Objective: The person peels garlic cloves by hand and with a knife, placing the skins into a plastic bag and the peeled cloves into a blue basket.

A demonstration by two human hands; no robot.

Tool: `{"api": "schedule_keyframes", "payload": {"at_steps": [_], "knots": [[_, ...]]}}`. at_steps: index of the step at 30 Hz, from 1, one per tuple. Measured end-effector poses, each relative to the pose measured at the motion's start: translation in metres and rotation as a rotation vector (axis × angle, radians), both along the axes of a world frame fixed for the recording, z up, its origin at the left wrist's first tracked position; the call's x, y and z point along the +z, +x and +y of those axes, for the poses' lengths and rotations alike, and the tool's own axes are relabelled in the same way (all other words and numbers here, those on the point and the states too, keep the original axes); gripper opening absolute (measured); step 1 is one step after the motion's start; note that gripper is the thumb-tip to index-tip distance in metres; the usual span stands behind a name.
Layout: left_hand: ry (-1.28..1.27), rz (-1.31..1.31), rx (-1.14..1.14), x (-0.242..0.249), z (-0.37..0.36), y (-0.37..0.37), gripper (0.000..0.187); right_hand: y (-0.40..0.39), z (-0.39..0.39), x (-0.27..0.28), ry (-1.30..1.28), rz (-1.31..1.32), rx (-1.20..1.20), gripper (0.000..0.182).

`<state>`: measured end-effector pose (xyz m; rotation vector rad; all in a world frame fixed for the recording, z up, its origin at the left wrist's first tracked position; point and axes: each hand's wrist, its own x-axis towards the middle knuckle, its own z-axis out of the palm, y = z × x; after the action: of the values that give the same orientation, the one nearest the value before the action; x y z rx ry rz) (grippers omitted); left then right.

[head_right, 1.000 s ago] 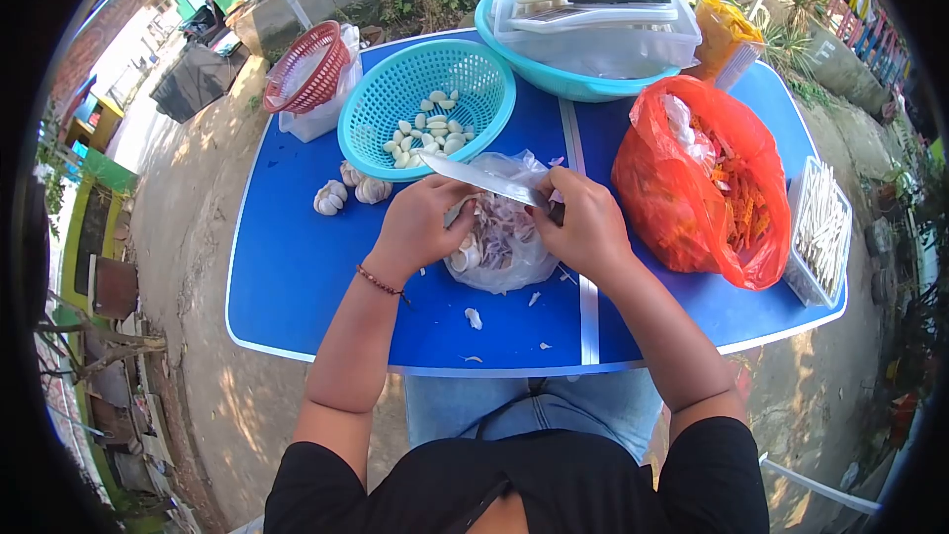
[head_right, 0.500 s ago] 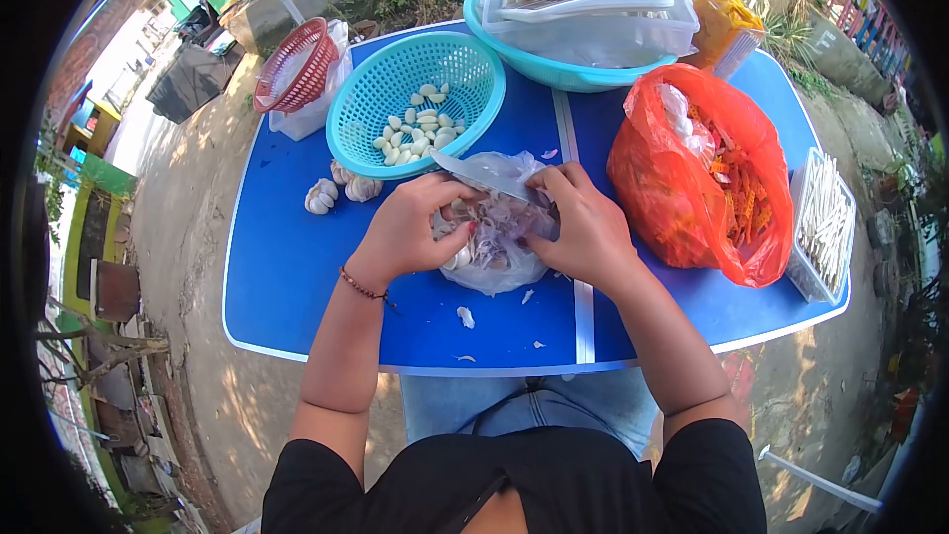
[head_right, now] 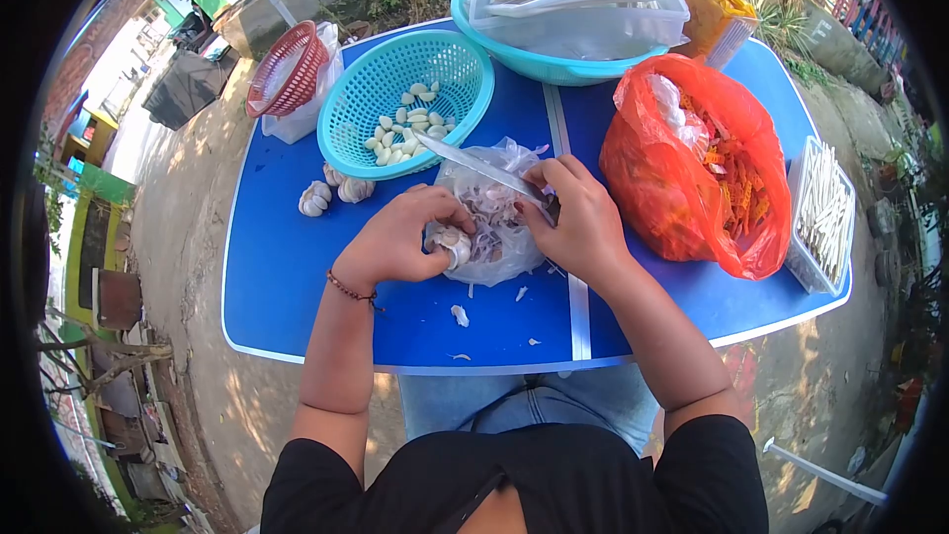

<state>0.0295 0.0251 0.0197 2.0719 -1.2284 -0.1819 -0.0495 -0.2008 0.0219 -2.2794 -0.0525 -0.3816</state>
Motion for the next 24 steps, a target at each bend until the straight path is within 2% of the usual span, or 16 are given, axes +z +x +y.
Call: {"api": "schedule_keyframes", "payload": {"at_steps": [3, 6, 12, 15, 18, 21, 24], "knots": [[0.025, 0.042, 0.001, 0.003, 0.0, 0.0, 0.03, 0.0, 0.003, -0.003, 0.017, -0.116, 0.035, 0.024], [-0.002, 0.157, 0.015, 0.006, 0.001, 0.0, 0.029, -0.001, 0.006, -0.005, 0.026, -0.132, 0.056, 0.023], [-0.121, 0.219, 0.061, 0.007, 0.0, -0.001, 0.023, -0.003, 0.007, -0.003, 0.037, -0.151, 0.092, 0.024], [-0.221, 0.212, 0.102, 0.005, -0.002, -0.001, 0.023, -0.003, 0.005, -0.002, 0.006, -0.153, 0.138, 0.024], [-0.289, 0.033, 0.146, 0.002, -0.007, -0.005, 0.025, -0.003, 0.005, -0.004, -0.003, -0.174, 0.179, 0.025], [-0.212, 0.079, 0.178, 0.002, -0.012, -0.005, 0.022, -0.004, 0.007, -0.003, 0.018, -0.176, 0.196, 0.031], [-0.293, 0.281, 0.284, -0.007, -0.02, -0.007, 0.018, -0.008, 0.01, 0.007, 0.001, -0.161, 0.272, 0.039]]}}
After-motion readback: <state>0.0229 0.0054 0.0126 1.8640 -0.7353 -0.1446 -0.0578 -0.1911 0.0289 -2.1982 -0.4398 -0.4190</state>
